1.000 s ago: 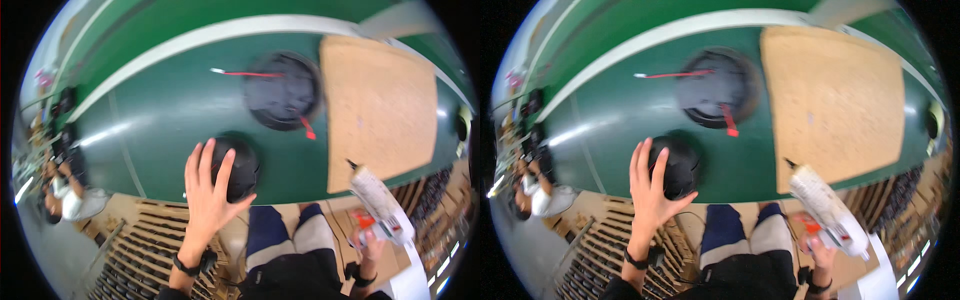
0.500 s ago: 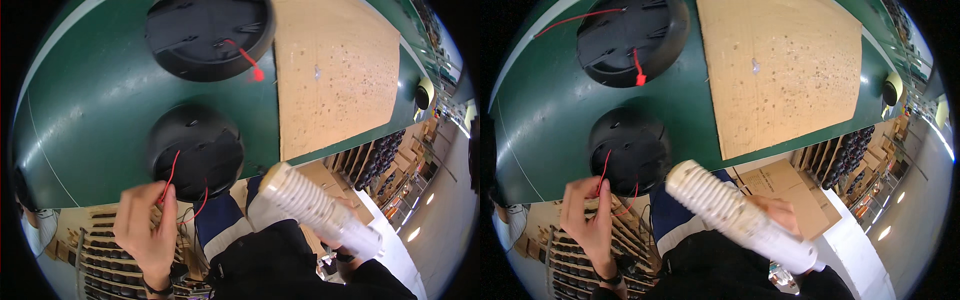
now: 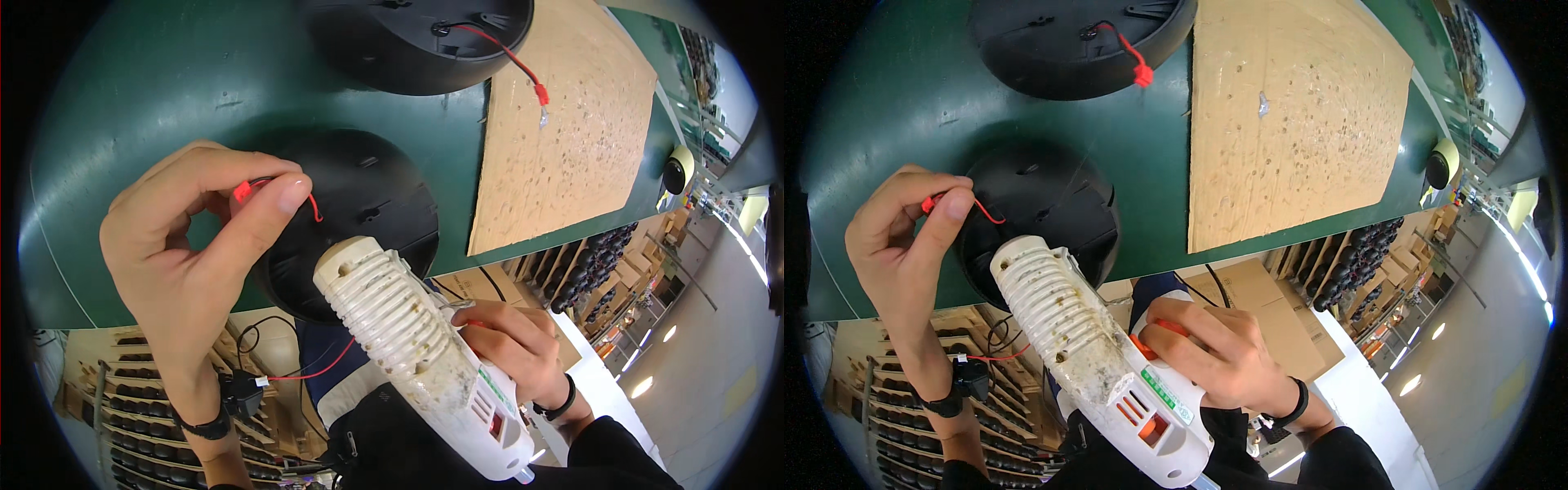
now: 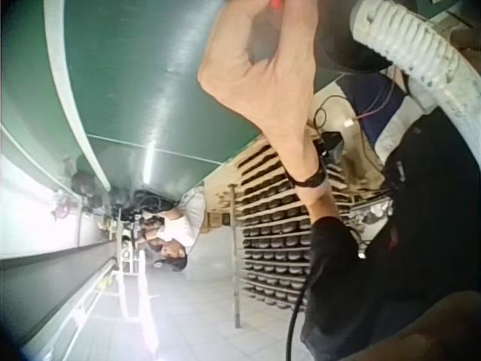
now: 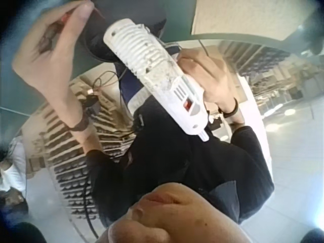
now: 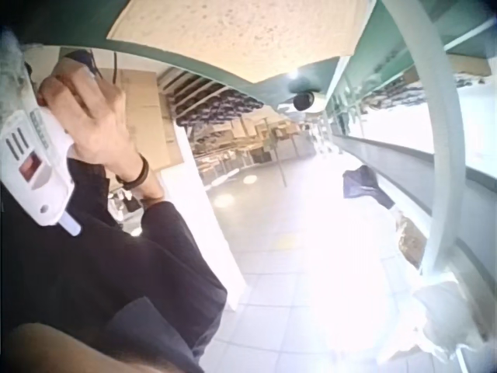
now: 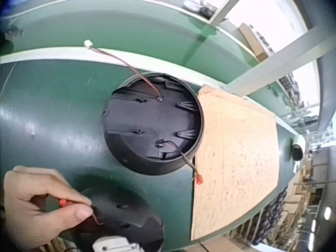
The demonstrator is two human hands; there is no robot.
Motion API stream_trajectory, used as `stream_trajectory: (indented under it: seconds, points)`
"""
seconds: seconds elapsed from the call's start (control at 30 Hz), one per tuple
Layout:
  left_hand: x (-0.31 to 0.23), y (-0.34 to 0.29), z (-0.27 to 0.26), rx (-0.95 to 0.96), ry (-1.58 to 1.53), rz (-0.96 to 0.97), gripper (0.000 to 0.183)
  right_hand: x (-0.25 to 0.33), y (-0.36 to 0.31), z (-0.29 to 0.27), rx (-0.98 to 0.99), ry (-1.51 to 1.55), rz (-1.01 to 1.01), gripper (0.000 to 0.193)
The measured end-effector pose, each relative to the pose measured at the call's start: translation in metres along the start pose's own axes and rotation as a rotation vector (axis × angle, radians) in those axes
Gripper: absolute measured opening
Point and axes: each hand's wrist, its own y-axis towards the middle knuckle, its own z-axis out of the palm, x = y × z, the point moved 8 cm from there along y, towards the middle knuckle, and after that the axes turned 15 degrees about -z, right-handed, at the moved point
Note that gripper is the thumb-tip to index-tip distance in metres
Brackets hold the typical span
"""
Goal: Applying glue to plastic housings and securing internal wires using a glue gun.
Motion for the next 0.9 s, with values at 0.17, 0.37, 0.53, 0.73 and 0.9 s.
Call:
stream_trajectory:
  seconds: [0.17, 0.37, 0.53, 0.73, 0.9]
  points:
    - [0.003, -0.001, -0.001, 0.004, -0.035, -0.023, 0.009, 0.007, 0.003, 0.001, 0.030, -0.089, 0.035, 0.031]
    - [0.003, -0.008, -0.006, 0.000, 0.011, -0.014, 0.010, 0.007, 0.001, 0.001, 0.018, -0.034, 0.075, 0.028]
    - [0.002, -0.021, -0.012, 0.051, -0.021, 0.076, 0.013, 0.009, -0.001, -0.001, 0.016, -0.032, 0.084, 0.027]
    - [0.012, -0.029, -0.012, 0.075, -0.048, 0.123, 0.017, 0.008, -0.004, -0.004, 0.002, -0.051, 0.086, 0.025]
    - [0.014, -0.030, -0.007, 0.123, -0.071, 0.132, 0.015, 0.007, -0.001, -0.004, 0.009, -0.025, 0.063, 0.024]
